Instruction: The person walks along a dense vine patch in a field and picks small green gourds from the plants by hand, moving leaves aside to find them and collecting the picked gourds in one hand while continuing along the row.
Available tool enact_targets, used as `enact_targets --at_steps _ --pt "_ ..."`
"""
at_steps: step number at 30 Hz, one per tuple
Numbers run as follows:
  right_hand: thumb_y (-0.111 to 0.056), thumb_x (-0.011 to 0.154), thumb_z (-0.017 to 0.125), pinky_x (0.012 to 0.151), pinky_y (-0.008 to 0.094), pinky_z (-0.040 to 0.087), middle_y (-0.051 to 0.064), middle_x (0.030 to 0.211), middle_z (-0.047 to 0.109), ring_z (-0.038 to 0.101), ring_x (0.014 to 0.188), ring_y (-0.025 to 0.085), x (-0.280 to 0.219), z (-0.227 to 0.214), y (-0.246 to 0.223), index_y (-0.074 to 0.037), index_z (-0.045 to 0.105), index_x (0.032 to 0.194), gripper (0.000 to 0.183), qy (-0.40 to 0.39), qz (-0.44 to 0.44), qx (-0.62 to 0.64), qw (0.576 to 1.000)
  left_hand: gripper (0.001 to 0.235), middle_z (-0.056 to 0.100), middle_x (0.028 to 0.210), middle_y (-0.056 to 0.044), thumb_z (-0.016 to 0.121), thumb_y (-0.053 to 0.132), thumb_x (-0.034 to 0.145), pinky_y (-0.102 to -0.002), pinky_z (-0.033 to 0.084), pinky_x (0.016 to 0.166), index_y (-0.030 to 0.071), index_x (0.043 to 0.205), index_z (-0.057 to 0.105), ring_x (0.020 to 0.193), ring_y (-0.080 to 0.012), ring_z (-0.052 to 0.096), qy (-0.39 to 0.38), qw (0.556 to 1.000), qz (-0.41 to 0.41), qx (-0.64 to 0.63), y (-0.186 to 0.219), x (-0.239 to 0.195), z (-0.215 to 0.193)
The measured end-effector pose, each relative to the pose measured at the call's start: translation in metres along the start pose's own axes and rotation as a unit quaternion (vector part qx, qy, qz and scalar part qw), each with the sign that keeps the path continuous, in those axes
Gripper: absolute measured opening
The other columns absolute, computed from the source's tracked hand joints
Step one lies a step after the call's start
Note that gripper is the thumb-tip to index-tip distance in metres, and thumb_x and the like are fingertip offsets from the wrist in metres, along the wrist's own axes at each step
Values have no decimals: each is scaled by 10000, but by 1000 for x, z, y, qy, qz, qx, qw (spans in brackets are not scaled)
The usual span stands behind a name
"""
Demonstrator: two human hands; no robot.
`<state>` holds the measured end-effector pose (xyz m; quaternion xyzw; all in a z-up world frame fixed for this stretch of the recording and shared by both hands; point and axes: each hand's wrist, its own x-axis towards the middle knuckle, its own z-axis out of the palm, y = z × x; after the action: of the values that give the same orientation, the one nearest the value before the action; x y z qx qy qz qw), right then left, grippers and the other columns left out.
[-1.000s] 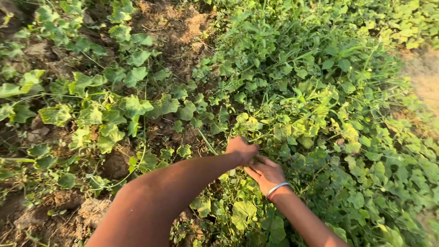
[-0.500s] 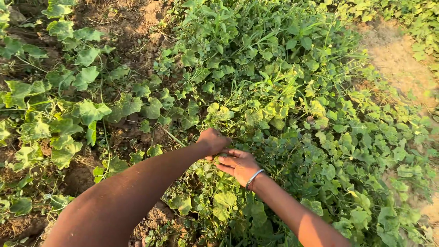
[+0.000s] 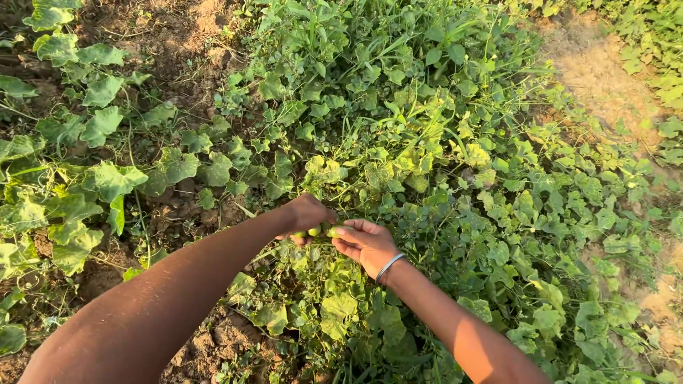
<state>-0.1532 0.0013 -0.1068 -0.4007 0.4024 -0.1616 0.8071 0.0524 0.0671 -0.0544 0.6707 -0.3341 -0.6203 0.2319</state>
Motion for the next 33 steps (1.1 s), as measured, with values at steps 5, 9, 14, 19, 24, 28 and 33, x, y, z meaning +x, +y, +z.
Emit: enact_targets --at_steps 5,9,14,19,24,28,33 --pt "-30 866 759 958 415 618 124 1044 715 723 972 244 6 -4 -1 32 636 1112 282 -3 -42 0 999 342 658 698 -87 641 296 927 -304 417 399 -30 926 746 468 -145 520 -29 999 -22 -3 -3 1 -13" --pt "24 843 727 1003 409 601 153 1132 708 732 1035 263 9 -1 -2 44 614 1214 388 -35 -61 5 997 318 657 697 -82 609 300 948 -295 411 415 10 930 740 469 -143 516 -54 996 -61 -26 -7 6 -16" --pt "3 848 727 963 413 603 170 1122 718 736 1005 275 9 -2 -5 58 598 1279 453 -35 -63 -3 997 323 664 718 -79 547 318 982 -286 400 423 42 923 705 482 -133 494 -77 995 -49 -41 -7 10 -13" --pt "-56 874 736 833 375 594 123 1023 729 716 886 216 21 1 7 32 630 1299 447 -8 -67 -75 995 334 652 727 -70 517 343 1001 -276 418 411 61 938 686 469 -131 501 -59 995 -30 -72 -14 1 -12" --pt "-45 887 719 855 366 600 124 1067 735 726 913 230 37 -18 22 50 636 1328 459 10 -86 -50 995 353 650 698 -76 523 327 998 -271 430 368 39 962 722 432 -118 523 -21 993 -28 -109 -26 28 2" --pt "-24 875 705 906 404 610 156 1123 747 742 952 271 28 1 12 59 630 1336 474 28 -104 -53 993 344 615 682 -59 521 333 1005 -289 443 370 51 946 708 440 -121 526 24 992 -14 -120 -21 28 4" --pt "-6 874 708 945 440 613 178 1171 735 735 984 275 24 2 7 62 633 1335 471 64 -143 -76 985 566 625 687 -88 493 562 1000 -357 492 428 43 954 714 473 -164 559 48 994 10 -95 -10 24 9"
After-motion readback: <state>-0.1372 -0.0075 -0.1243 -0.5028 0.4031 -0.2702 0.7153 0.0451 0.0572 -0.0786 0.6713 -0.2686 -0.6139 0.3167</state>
